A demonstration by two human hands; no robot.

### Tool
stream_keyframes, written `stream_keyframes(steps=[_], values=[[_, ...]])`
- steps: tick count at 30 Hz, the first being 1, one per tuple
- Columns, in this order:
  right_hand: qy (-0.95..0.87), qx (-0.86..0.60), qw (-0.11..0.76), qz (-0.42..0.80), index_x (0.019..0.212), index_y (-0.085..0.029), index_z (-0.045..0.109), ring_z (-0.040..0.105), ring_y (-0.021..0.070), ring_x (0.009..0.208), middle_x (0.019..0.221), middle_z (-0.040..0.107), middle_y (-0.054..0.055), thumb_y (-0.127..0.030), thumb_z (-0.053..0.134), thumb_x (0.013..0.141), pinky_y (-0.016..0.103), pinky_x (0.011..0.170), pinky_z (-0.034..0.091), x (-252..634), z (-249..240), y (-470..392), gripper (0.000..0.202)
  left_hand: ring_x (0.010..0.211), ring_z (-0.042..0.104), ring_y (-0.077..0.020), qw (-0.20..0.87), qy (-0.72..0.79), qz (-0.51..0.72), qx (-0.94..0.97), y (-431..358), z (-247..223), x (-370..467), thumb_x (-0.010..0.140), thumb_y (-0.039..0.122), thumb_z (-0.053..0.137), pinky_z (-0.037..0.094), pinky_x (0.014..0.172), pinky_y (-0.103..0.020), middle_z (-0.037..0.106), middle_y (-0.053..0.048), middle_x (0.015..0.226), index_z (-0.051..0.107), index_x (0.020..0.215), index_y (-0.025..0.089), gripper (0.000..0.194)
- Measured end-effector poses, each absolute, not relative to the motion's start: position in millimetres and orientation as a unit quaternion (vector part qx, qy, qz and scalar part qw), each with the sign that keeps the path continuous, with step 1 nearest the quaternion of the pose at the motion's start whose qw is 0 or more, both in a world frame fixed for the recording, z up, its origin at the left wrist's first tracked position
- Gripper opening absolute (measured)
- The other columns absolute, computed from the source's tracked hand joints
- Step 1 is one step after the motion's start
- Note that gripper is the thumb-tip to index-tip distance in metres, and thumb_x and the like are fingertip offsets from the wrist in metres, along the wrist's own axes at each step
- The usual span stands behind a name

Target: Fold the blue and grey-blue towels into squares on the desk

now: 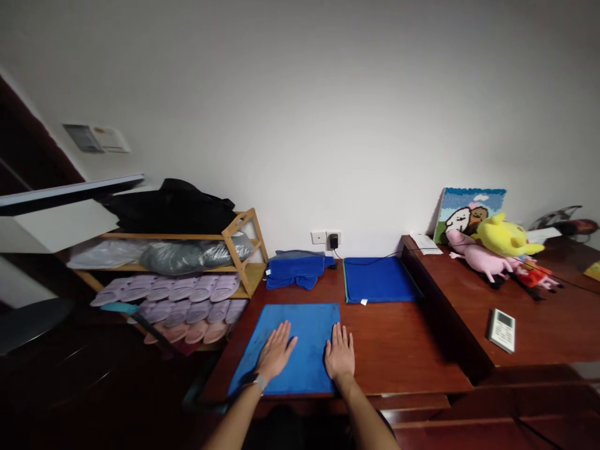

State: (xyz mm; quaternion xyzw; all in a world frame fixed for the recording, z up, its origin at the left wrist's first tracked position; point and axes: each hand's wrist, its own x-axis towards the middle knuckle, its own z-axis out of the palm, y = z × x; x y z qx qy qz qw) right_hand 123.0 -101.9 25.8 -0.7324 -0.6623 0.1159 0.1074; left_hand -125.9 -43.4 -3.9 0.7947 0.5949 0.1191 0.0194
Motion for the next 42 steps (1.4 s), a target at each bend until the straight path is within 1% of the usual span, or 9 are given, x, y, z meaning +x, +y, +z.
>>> stream_keyframes(steps=[5,10,14,19,26,29,34,37,42], values=[[-0.659,-0.735,0.102,0.122,0.164,-0.015,0.018,0.01,0.0216,0.16,0.171,0.015,0.001,-0.041,0.016,0.105,0.043,0.129,0.003,123.0,28.2,-102.0,0.065,0.155,0.03,-0.0269,-0.022,0.643,0.137,0.753,-43.8,-9.7,-194.0,0.103,0.063,0.024,0.026,0.127,-0.05,0.035,-0.015,0.166,0.029,0.162,0.012,0.078],[-0.654,-0.742,0.086,0.118,0.164,-0.018,0.019,0.01,0.0219,0.16,0.171,0.015,0.001,-0.04,0.017,0.105,0.045,0.128,0.002,122.2,28.5,-103.5,0.063,0.155,0.03,-0.0271,-0.024,0.638,0.144,0.756,-50.7,-10.4,-192.7,0.102,0.063,0.025,0.026,0.127,-0.049,0.036,-0.016,0.166,0.031,0.16,0.009,0.08],[-0.657,-0.74,0.086,0.118,0.164,-0.017,0.02,0.01,0.0233,0.16,0.171,0.016,0.001,-0.041,0.016,0.105,0.048,0.128,0.0,123.6,36.0,-91.9,0.064,0.155,0.031,-0.0271,-0.026,0.638,0.149,0.755,-49.8,-10.8,-191.4,0.101,0.064,0.026,0.026,0.128,-0.049,0.037,-0.015,0.165,0.031,0.161,0.011,0.08],[-0.659,-0.733,0.105,0.134,0.164,-0.014,0.016,0.009,0.0207,0.16,0.172,0.013,0.001,-0.04,0.014,0.105,0.042,0.129,0.004,124.8,49.8,-60.7,0.065,0.155,0.032,-0.0263,-0.029,0.636,0.15,0.756,-47.3,-15.6,-195.2,0.102,0.064,0.025,0.026,0.128,-0.049,0.037,-0.015,0.166,0.031,0.161,0.01,0.08],[-0.666,-0.721,0.116,0.151,0.164,-0.012,0.015,0.006,0.0201,0.16,0.172,0.012,0.003,-0.041,0.015,0.105,0.04,0.129,0.0,124.0,35.8,-50.5,0.066,0.154,0.033,-0.0271,-0.043,0.631,0.139,0.762,-43.6,-19.3,-204.5,0.101,0.063,0.027,0.028,0.127,-0.05,0.036,-0.014,0.166,0.029,0.162,0.013,0.079],[-0.666,-0.72,0.122,0.152,0.164,-0.013,0.015,0.006,0.0199,0.16,0.172,0.012,0.003,-0.041,0.016,0.104,0.04,0.129,-0.001,124.6,31.3,-49.9,0.066,0.155,0.031,-0.0264,-0.044,0.616,0.144,0.773,-38.2,-6.1,-177.8,0.103,0.059,0.025,0.026,0.128,-0.05,0.034,-0.014,0.167,0.024,0.163,0.013,0.075],[-0.672,-0.717,0.115,0.145,0.164,-0.013,0.016,0.006,0.0199,0.16,0.172,0.014,0.004,-0.04,0.016,0.104,0.042,0.129,-0.001,126.5,28.9,-48.5,0.065,0.158,0.023,-0.0229,0.002,0.497,0.149,0.855,-29.1,14.6,-63.0,0.106,0.051,0.022,0.023,0.13,-0.046,0.028,-0.009,0.17,0.018,0.165,0.017,0.068],[-0.684,-0.71,0.099,0.139,0.164,-0.016,0.018,0.004,0.0199,0.16,0.172,0.012,0.002,-0.038,0.017,0.104,0.042,0.128,-0.001,127.4,26.8,-49.0,0.064,0.157,0.026,-0.0225,0.035,0.458,0.139,0.877,-25.2,9.6,-10.8,0.107,0.05,0.02,0.024,0.129,-0.045,0.03,-0.01,0.169,0.016,0.165,0.017,0.067],[-0.678,-0.714,0.105,0.135,0.164,-0.014,0.019,0.007,0.0207,0.16,0.172,0.014,0.003,-0.038,0.016,0.104,0.042,0.128,0.002,126.4,27.7,-49.7,0.064,0.157,0.026,-0.0228,0.044,0.483,0.124,0.866,-18.9,-3.5,-31.6,0.106,0.054,0.02,0.024,0.129,-0.046,0.029,-0.01,0.169,0.021,0.164,0.017,0.069]])
